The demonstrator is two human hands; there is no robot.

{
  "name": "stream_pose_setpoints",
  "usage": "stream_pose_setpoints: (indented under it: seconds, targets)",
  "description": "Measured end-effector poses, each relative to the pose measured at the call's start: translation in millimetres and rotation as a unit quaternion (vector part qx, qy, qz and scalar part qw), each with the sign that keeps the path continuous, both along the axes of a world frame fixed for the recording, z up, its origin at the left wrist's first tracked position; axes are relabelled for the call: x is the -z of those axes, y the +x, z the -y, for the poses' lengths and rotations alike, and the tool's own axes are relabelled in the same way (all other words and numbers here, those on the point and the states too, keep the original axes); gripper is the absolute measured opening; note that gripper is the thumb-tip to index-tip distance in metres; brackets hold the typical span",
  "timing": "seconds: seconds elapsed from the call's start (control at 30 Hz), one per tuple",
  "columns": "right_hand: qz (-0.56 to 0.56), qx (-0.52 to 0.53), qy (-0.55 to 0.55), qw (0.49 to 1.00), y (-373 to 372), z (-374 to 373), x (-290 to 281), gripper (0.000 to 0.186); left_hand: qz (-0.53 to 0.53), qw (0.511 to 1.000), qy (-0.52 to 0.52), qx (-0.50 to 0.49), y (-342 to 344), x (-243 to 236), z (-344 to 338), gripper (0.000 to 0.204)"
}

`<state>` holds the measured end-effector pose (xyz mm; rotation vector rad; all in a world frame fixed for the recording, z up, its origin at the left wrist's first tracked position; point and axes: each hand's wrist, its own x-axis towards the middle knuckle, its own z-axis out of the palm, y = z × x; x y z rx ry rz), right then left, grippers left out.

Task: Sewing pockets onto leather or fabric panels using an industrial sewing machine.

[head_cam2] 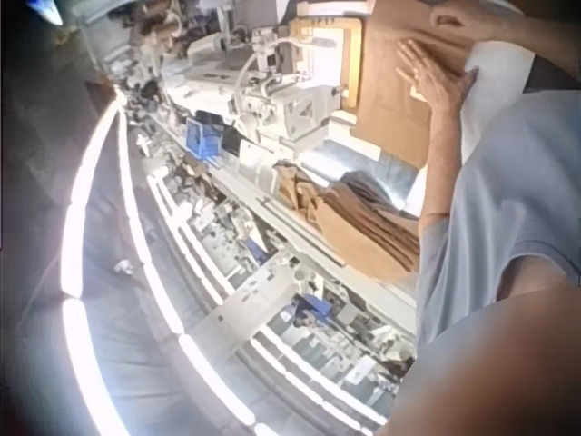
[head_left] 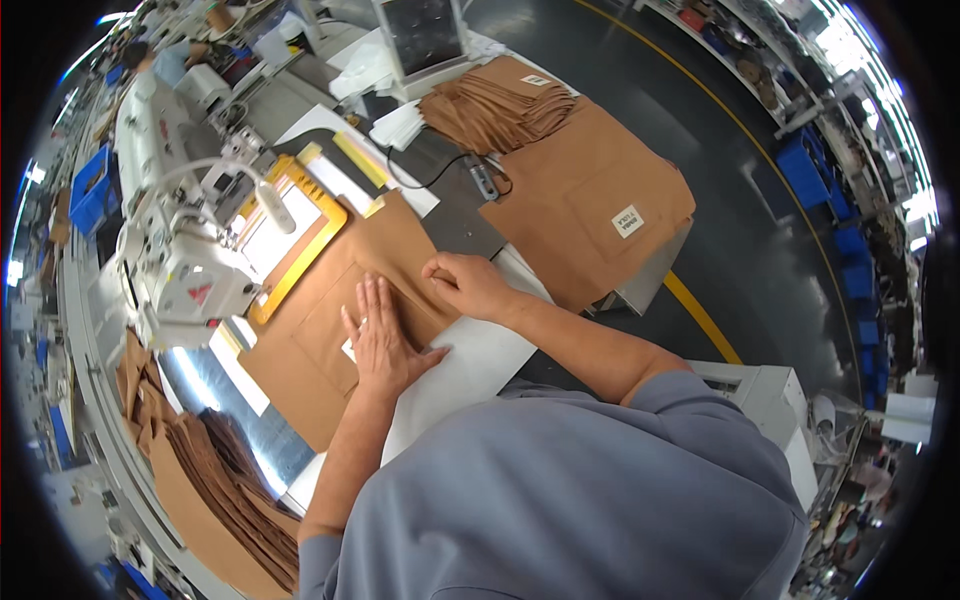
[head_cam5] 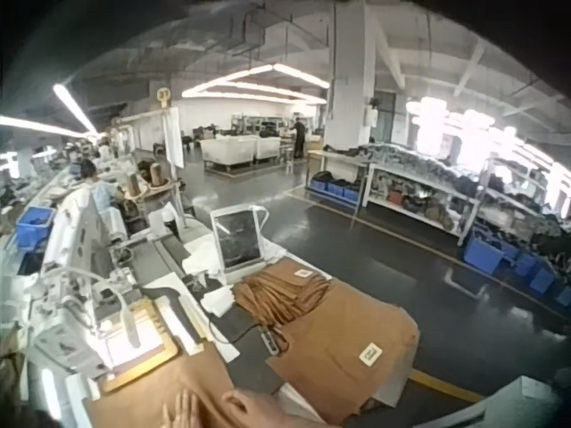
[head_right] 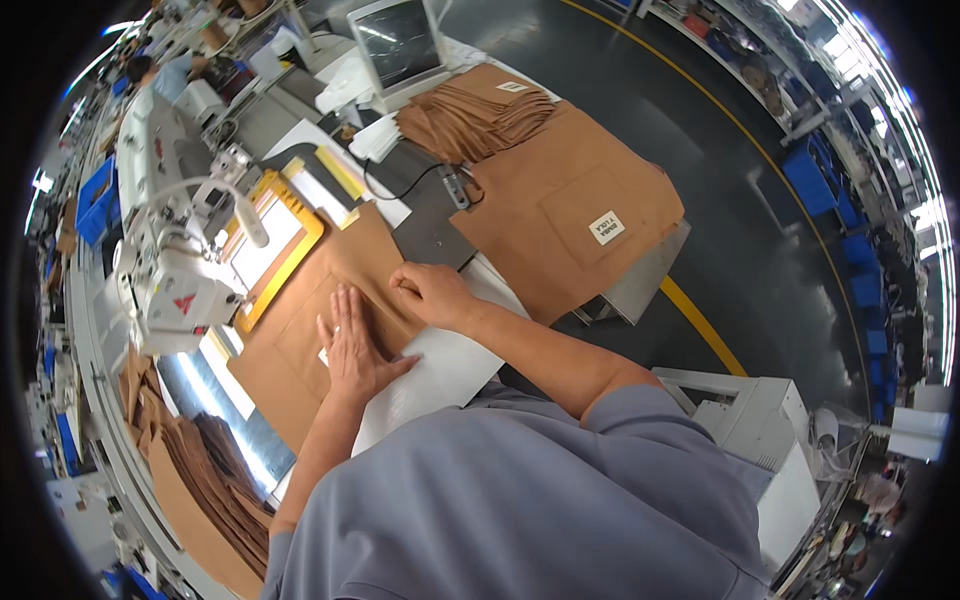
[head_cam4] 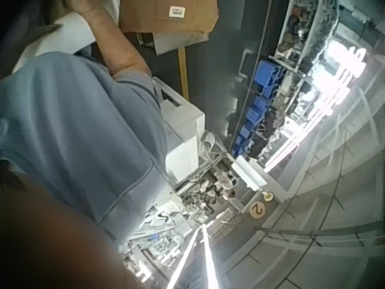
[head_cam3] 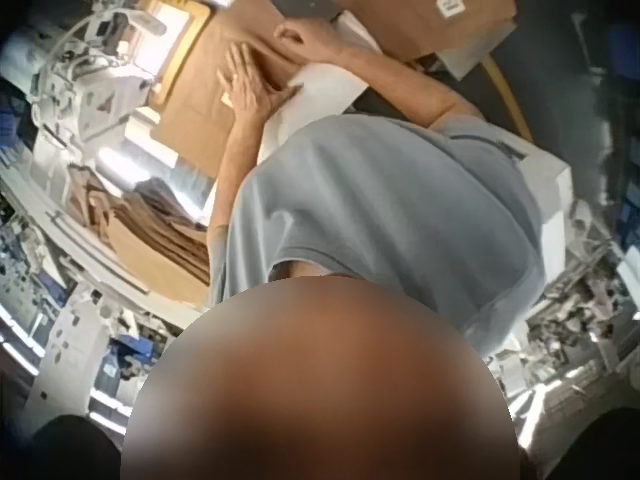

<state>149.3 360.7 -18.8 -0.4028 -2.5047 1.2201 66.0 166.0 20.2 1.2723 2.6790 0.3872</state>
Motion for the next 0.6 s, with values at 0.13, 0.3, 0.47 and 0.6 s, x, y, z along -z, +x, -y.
stream_pose_setpoints:
  seconds: [0.13,0.3,0.47,0.6]
  targets:
    - [-0.075,0.021,-0.149,0.986,-5,20,-21,0.019,0.014,0.996,0.089,0.003,-6,20,-2,0.12]
    - [-0.034,-0.065,-0.244,0.967,-21,35,-52,0.016,0.003,0.991,0.134,0.015,-24,27,12,0.082]
    - [-0.058,0.027,-0.141,0.988,-39,16,-46,0.026,0.001,0.982,0.19,0.013,-35,44,32,0.054]
    - [-0.036,0.1,0.03,0.994,-44,-53,-23,0.032,0.154,0.936,0.308,-0.072,-35,40,45,0.041]
